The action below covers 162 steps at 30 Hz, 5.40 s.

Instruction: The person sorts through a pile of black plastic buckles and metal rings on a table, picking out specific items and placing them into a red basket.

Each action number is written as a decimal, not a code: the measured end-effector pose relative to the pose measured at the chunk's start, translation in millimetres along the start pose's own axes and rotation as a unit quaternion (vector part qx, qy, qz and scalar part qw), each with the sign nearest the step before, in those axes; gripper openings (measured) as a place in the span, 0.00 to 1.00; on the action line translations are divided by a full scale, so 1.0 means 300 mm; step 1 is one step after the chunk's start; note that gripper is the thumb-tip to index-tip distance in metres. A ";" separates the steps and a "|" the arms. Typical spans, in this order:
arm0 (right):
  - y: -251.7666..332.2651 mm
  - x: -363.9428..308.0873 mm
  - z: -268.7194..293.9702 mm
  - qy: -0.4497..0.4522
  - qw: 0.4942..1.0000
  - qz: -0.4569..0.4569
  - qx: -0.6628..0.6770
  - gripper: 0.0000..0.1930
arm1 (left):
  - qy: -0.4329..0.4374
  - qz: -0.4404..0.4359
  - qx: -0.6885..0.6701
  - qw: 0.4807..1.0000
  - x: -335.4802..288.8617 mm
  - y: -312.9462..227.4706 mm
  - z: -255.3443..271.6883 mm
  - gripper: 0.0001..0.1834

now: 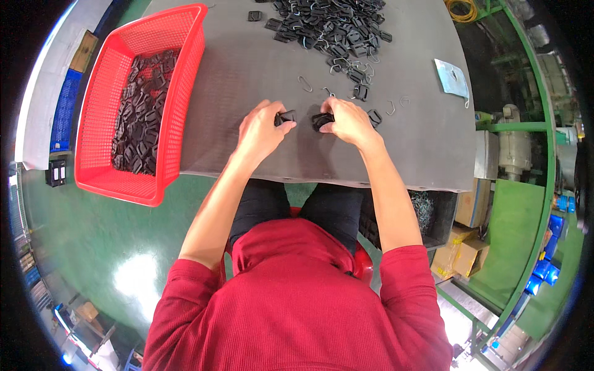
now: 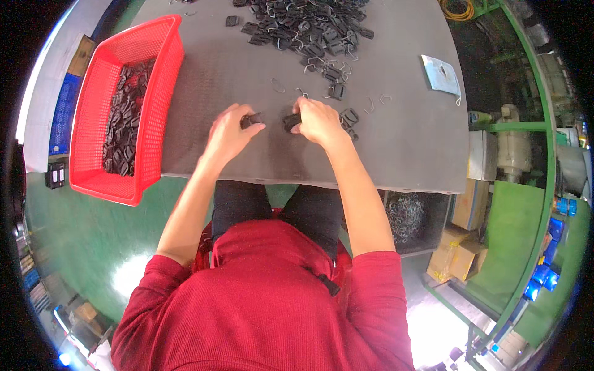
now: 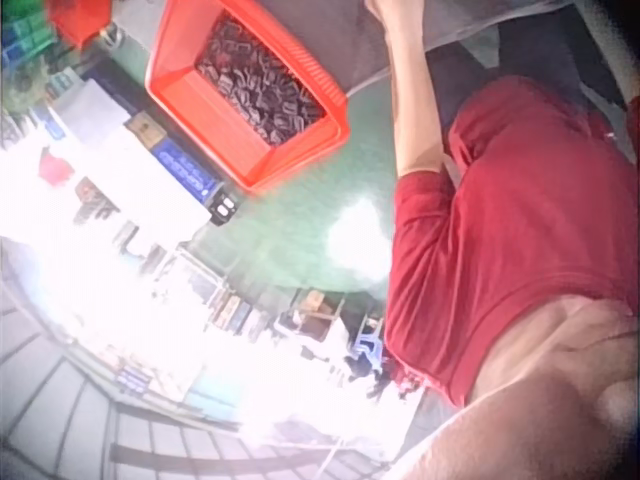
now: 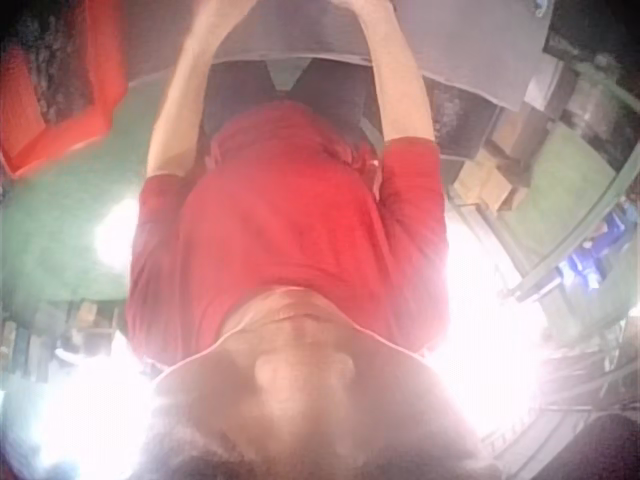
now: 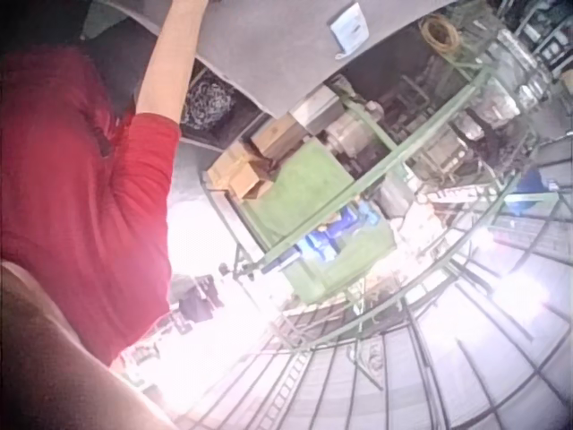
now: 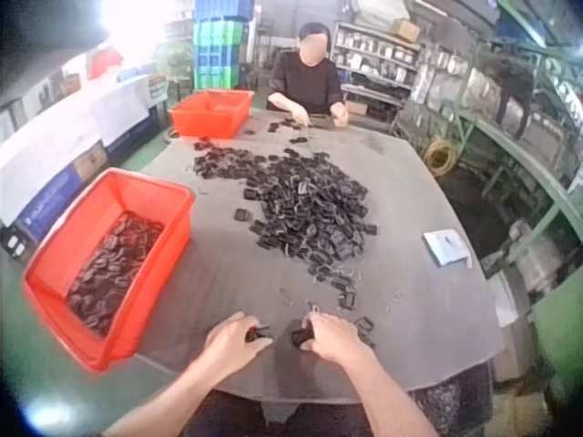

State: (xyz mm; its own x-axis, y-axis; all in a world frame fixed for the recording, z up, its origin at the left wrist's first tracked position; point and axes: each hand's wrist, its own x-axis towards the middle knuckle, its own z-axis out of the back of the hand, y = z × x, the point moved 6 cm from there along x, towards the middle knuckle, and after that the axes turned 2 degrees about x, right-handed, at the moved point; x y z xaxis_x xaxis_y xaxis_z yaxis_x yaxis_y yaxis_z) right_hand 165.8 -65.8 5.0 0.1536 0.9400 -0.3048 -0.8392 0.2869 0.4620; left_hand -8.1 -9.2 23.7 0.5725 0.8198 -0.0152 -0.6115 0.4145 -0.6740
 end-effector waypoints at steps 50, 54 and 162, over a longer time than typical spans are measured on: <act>-0.443 0.074 0.282 -0.149 0.598 -0.046 0.787 0.11 | -0.072 -0.038 0.111 0.990 0.648 -0.206 -0.341 0.23; -0.425 0.063 0.230 -0.090 0.957 -0.129 0.242 0.16 | 0.048 -0.022 -0.036 0.998 0.677 -0.167 -0.343 0.21; -0.321 0.055 0.180 -0.306 0.948 -0.039 0.071 0.18 | -0.135 -0.170 -0.059 0.974 0.393 -0.150 -0.232 0.14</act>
State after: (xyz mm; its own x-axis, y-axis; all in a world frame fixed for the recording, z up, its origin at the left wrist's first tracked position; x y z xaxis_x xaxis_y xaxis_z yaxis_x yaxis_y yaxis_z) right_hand 277.3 -68.0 0.3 0.5231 0.8333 0.1789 -0.7410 0.3410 0.5784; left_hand 124.8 41.3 0.9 0.5567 0.7241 0.4072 -0.3359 0.6445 -0.6868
